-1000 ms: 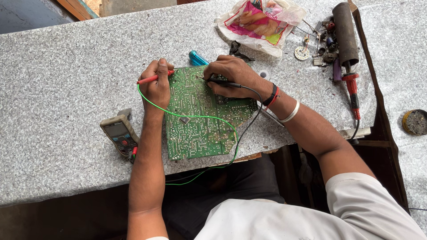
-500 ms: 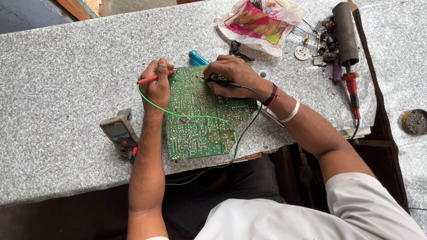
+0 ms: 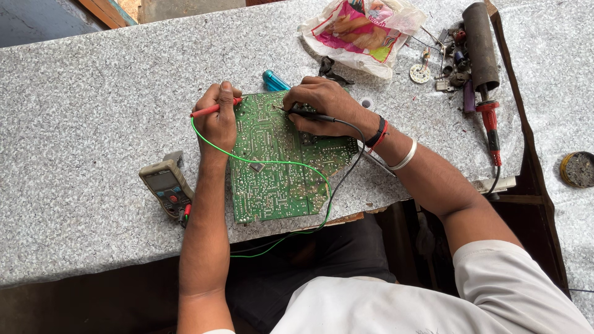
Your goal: The person holds a green circuit board on a workbench and probes its components with the red and black leads of a multimeter, moving the probe tips across different points on the board while watching the meter. They reposition the board and continue probing various solder points throughout the clip.
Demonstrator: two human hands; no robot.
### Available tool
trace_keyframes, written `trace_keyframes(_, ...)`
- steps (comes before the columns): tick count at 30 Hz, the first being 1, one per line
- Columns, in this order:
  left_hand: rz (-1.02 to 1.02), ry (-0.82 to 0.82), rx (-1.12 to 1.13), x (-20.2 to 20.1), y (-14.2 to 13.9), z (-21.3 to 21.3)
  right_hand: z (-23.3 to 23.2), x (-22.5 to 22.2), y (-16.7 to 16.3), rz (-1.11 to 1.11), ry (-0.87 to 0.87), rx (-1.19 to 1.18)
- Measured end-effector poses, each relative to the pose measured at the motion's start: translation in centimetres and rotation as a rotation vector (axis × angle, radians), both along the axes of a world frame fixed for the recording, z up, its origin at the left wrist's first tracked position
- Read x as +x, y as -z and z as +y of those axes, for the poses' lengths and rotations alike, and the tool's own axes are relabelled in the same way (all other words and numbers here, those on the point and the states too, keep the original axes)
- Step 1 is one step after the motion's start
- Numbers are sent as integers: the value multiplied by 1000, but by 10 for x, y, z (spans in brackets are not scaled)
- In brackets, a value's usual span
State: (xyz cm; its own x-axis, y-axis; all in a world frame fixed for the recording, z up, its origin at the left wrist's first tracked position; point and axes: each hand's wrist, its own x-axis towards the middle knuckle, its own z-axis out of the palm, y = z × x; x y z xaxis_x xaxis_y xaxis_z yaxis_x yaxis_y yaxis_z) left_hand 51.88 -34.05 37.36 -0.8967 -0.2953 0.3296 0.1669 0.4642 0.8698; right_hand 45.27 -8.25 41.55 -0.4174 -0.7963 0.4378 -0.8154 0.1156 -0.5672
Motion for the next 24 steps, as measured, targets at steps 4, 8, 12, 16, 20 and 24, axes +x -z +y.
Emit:
trace_keyframes(4, -3, 5, 6, 0, 1, 0, 0, 0, 1, 2, 4, -2)
trace_keyframes(8, 3, 4, 8, -2, 1, 0, 1, -2, 1, -4, -5, 2)
trace_keyframes(12, -2, 0, 8, -1, 1, 1, 1, -2, 1, -7, 1, -2)
trace_keyframes(16, -7, 0, 3, -2, 1, 1, 1, -2, 1, -9, 11, 7)
trace_keyframes(20, -2, 6, 13, -3, 1, 2, 1, -3, 2, -6, 7, 2)
trace_keyframes(24, -8, 2, 6, -3, 1, 2, 2, -3, 2, -5, 5, -1)
